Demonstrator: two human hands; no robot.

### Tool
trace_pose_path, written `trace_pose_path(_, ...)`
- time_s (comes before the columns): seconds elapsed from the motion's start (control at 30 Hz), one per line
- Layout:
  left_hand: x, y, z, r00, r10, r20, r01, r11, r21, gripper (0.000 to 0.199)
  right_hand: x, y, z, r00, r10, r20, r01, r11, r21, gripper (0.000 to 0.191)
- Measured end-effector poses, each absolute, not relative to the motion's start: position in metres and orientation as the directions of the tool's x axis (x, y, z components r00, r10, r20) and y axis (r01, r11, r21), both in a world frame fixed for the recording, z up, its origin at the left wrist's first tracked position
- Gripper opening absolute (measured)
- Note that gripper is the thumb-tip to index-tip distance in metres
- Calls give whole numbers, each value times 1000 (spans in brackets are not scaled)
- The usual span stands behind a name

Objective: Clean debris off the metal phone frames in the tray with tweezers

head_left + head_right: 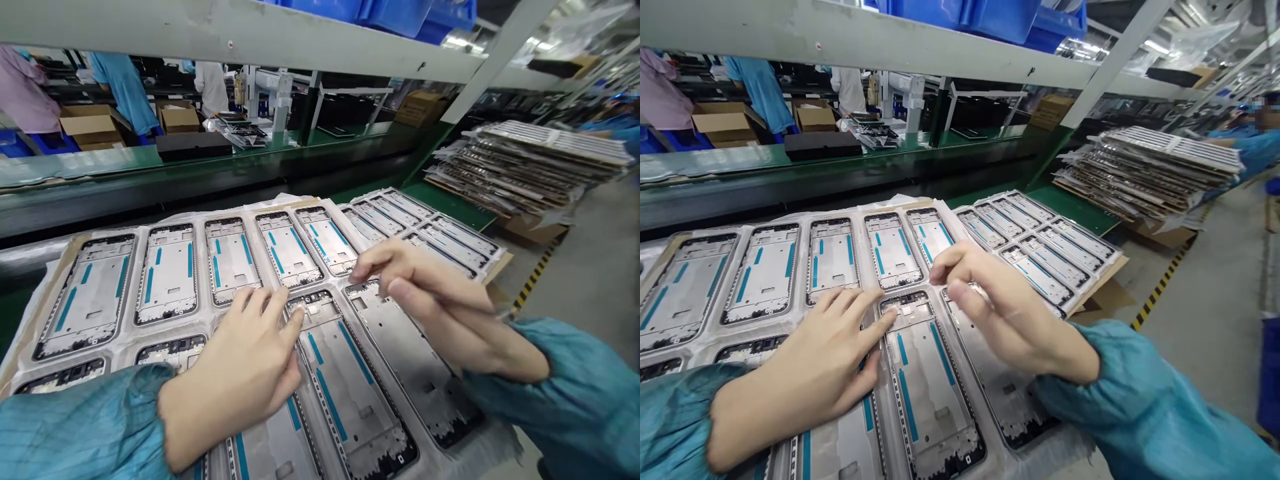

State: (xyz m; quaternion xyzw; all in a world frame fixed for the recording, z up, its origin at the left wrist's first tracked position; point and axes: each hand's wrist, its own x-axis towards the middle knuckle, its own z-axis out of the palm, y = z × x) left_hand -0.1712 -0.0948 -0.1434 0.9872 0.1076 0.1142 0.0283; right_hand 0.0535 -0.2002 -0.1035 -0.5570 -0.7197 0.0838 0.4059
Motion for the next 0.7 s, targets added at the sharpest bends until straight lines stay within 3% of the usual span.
trace_pose_path(0.1, -170, -95, -146, 953, 215, 214, 201, -976, 87, 36, 40, -200, -118, -358, 855, 375, 861, 458, -222, 22)
trace_pose_path(0.2, -170, -95, -151, 941, 206, 269, 197, -979, 59, 37, 34, -196, -137, -455, 865, 209, 885, 466, -4, 34)
trace_pose_path(0.5, -167, -95, -159, 907, 192, 374, 228, -972, -53, 41, 37, -192, -149, -411, 888, 206, 907, 422, -8, 39)
trace_pose_path(0.7, -166, -97, -159, 912, 187, 365, 209, -978, -21, 35, 37, -192, -146, -339, 932, 131, 922, 356, -152, 39)
